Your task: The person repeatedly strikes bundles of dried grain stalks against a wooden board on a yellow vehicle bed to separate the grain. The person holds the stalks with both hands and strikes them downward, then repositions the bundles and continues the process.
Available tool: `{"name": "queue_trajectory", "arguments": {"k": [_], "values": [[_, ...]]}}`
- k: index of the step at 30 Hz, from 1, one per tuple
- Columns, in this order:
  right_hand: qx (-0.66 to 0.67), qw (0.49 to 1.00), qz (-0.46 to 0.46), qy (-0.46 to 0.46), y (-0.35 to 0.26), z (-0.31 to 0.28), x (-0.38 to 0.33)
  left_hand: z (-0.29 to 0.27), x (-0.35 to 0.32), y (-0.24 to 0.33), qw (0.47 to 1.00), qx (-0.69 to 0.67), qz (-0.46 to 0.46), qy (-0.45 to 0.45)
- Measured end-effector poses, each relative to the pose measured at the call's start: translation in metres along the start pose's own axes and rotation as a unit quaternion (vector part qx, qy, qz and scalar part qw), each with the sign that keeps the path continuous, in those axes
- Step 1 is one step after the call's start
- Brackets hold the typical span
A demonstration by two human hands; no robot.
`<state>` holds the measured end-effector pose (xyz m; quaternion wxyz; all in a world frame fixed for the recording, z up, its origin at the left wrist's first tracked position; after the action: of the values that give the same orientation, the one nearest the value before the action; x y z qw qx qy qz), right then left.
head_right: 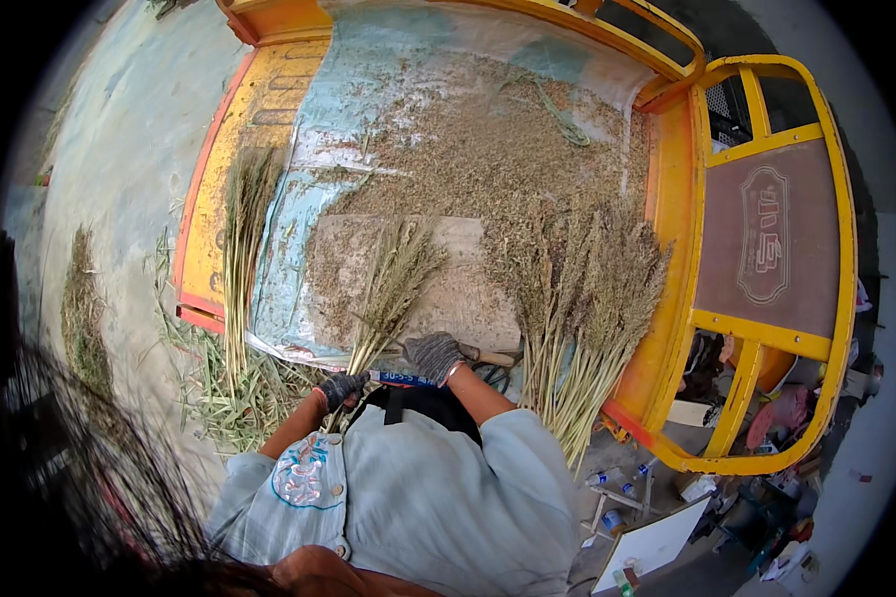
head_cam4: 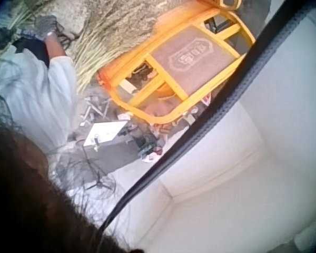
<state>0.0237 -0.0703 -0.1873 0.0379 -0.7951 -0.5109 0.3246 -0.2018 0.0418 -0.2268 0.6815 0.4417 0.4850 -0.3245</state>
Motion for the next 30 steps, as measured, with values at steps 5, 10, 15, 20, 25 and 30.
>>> {"name": "queue_trajectory", "arguments": {"k": [5,10,15,20,25,30], "values": [[0.009,0.981,0.183,0.058,0.095,0.009,0.036,-0.006,-0.017,-0.013,0.989,-0.121,-0.024,-0.081],[-0.022,0.983,0.146,0.114,0.098,-0.004,0.032,-0.022,-0.038,-0.046,0.997,-0.075,-0.030,-0.010],[-0.015,0.980,0.176,0.091,0.082,-0.008,0.039,-0.025,-0.044,-0.027,1.000,-0.023,0.003,0.020],[0.029,0.966,0.252,0.054,0.084,0.008,0.037,-0.016,-0.020,-0.021,0.963,-0.253,-0.002,-0.097],[0.104,0.949,0.288,0.075,0.087,0.003,0.033,0.000,-0.039,0.005,0.964,-0.258,-0.003,-0.063],[0.102,0.956,0.232,0.148,0.066,-0.002,0.004,-0.002,-0.029,0.006,0.959,-0.260,0.014,-0.110]]}}
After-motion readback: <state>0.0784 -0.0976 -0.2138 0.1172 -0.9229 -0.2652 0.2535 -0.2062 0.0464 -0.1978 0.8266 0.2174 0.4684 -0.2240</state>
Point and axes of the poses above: each hand's wrist, its own x-axis towards the middle knuckle, its own z-axis out of the palm, y = z × x, the point moved 5 cm from there along x, towards the middle knuckle, and after that the axes turned 4 degrees about z, right-handed, at the moved point
